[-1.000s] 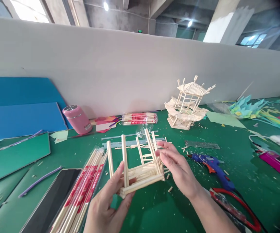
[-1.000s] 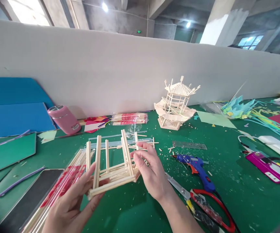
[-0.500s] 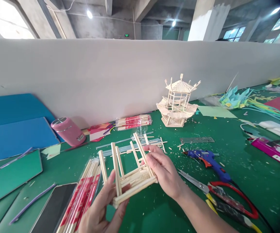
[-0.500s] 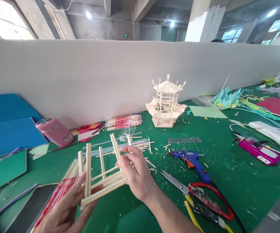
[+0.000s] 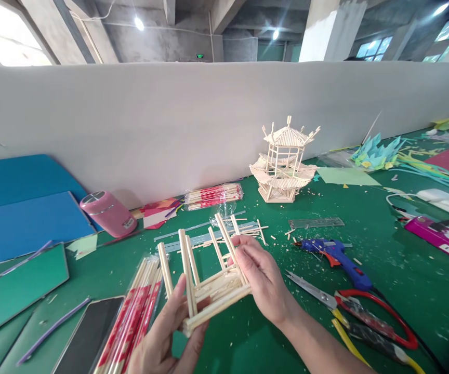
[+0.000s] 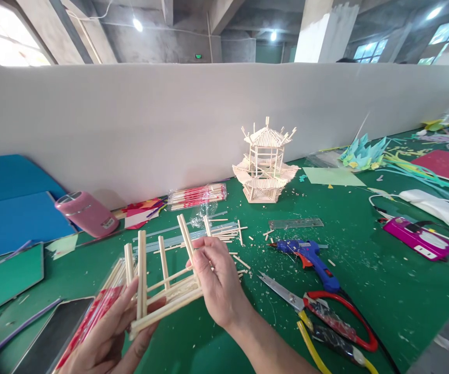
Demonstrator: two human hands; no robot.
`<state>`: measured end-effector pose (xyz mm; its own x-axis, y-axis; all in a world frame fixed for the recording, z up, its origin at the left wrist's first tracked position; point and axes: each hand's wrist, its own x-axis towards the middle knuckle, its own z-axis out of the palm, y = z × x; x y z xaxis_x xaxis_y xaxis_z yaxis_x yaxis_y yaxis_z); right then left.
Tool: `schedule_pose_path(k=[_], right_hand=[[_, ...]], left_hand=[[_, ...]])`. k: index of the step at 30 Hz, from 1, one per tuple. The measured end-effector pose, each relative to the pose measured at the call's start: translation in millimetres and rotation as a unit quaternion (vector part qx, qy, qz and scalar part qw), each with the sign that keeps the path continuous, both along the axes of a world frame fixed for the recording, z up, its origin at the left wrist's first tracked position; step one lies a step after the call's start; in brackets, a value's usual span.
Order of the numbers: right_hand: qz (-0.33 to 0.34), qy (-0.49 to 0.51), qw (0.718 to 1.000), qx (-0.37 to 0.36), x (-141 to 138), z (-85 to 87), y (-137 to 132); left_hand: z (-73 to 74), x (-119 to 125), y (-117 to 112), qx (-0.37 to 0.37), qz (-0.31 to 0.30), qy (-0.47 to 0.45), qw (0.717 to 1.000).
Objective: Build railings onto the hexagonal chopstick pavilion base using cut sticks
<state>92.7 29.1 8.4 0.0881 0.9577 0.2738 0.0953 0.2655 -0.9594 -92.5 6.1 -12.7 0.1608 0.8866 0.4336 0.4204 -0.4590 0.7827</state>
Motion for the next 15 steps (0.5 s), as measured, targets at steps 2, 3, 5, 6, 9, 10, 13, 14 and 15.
schedule_pose_path(k=[2,3,5,6,9,10,13,14,15], right_hand=[[0.001,0.000,1.000,-0.002,0.2,-0.4,0.1],[0.002,0.000,1.000,-0.004,0.4,-0.5,0.1],[0.004,-0.001,1.000,-0.008,0.8,-0.7,0.0],[0.004,-0.001,1.000,-0.011,1.0,-0.7,0.0],[0.002,-0.001,1.000,-0.014,1.1,-1.0,0.0],[0.000,-0.001,1.000,-0.014,1.1,-1.2,0.1],[-0.003,-0.002,1.000,-0.014,1.3,-2.1,0.0],[-0.003,-0.003,1.000,-0.015,1.6,-2.4,-0.1],[-0.003,-0.004,1.000,-0.015,2.2,-2.7,-0.3]], left_hand=[[-0.9,1.3,-1.2,-0.005,0.014,-0.009,1.000],[-1.2,2.1,-1.8,-0.007,0.021,-0.012,1.000],[-1.6,3.5,-3.1,-0.011,0.029,-0.018,0.999],[-1.6,4.0,-3.6,-0.013,0.029,-0.019,0.999],[-1.7,4.5,-4.5,-0.018,0.028,-0.022,0.999],[-1.8,4.3,-4.6,-0.019,0.028,-0.023,0.999],[-2.6,2.8,-5.2,-0.022,0.025,-0.026,0.999],[-2.7,2.2,-5.6,-0.024,0.024,-0.027,0.999],[-2.7,1.8,-6.2,-0.028,0.019,-0.026,0.999]])
